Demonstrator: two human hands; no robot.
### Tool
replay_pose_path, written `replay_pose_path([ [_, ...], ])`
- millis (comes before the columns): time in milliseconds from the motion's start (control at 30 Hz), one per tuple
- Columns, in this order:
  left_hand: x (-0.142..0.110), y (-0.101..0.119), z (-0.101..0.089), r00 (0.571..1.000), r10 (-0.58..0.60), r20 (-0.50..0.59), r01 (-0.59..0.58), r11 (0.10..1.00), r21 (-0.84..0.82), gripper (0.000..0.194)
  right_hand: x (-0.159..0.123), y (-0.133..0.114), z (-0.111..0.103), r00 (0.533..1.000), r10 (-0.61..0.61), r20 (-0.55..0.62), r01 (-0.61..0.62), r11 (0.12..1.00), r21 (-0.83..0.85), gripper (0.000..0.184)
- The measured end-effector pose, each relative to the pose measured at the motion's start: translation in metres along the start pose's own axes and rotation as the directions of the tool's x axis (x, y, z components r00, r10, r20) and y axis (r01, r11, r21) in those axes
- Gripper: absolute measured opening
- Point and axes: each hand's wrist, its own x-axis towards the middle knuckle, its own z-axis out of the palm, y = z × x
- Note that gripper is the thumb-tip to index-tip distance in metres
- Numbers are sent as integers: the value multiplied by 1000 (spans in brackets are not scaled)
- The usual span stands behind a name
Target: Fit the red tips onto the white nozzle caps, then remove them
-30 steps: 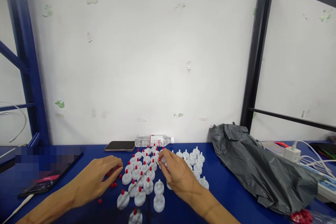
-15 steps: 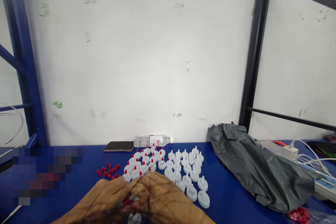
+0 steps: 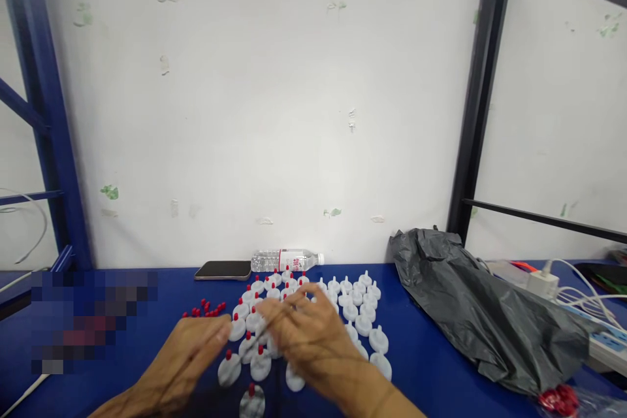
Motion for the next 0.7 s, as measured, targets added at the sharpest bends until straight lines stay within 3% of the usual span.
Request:
replay_pose_path([
  [100,7,-13,-21,962,-213,-172,188,970,-153,44,-9,35,-4,984,176,-41,-179,981,-78,21],
  [167,13,-23,-34,958,-205,-198,206,978,-17,41,-14,51,-7,944,330,-27,-331,942,-58,15],
  [300,22,-40,-38,978,-208,10,196,935,295,24,-15,51,-6,918,392,58,-394,919,16,10],
  [433,21,-48,-30,943,-269,197,177,905,388,19,-13,36,4,904,398,152,-405,914,12,9],
  [700,17,-51,-28,917,-277,287,150,907,394,17,-18,37,15,885,368,285,-379,925,-16,7],
])
